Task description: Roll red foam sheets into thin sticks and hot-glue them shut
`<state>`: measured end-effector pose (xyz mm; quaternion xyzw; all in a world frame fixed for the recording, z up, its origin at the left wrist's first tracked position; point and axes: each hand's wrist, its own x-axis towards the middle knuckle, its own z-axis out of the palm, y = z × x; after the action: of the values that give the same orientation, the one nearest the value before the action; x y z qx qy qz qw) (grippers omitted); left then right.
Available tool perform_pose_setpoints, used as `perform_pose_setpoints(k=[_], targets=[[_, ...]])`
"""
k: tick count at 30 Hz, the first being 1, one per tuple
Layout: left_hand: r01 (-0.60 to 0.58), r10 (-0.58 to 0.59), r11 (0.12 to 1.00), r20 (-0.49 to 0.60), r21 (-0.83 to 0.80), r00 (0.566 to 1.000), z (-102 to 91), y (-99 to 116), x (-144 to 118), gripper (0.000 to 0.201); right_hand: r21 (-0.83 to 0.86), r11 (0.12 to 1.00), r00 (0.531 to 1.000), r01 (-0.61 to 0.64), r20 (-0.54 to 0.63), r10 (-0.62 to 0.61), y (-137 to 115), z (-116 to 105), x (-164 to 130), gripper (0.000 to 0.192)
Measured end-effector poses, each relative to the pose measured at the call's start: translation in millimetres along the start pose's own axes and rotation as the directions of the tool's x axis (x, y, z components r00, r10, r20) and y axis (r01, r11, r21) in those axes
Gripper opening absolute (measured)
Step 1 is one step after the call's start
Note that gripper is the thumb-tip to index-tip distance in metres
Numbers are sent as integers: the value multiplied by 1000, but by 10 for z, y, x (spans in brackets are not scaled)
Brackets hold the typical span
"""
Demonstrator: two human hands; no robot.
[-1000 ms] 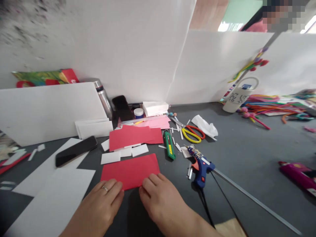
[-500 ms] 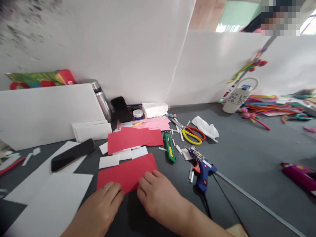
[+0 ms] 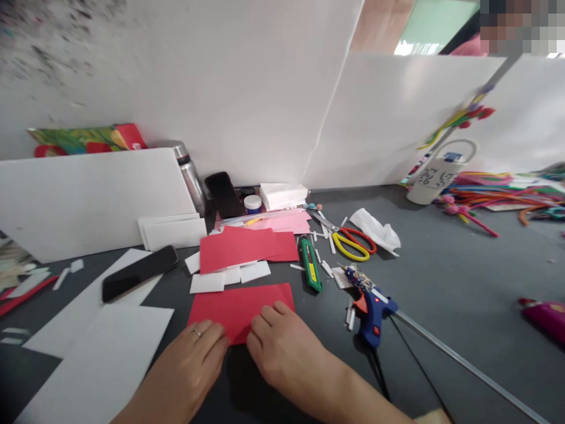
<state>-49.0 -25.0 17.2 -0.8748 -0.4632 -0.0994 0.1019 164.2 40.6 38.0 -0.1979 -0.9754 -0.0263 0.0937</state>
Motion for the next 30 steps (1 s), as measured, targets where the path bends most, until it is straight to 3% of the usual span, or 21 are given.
perform_pose_setpoints(k=[6,11,20,27,30], targets=[[149,-133,951,79,-270,988,-52,-44,10,30,248,954,985,-169,3,174,-31,94,-79,8],[252,-208,874,148,-415,967,-76,-72,37,33,334,920,972,-206,-37,231,-70,196,-74,11],[313,-256,825,183,-471,949,-31,-82,17,32,310,893,944,-327,68,323,-128,226,-53,15],[504,-385,688,326,-522,863,-142,-140,113,18,324,864,922,-386,107,372,-114,178,-13,13],[542,-429,680,331,-495,841,-165,-156,141,17,321,857,915,-402,109,388,-120,148,-2,12]])
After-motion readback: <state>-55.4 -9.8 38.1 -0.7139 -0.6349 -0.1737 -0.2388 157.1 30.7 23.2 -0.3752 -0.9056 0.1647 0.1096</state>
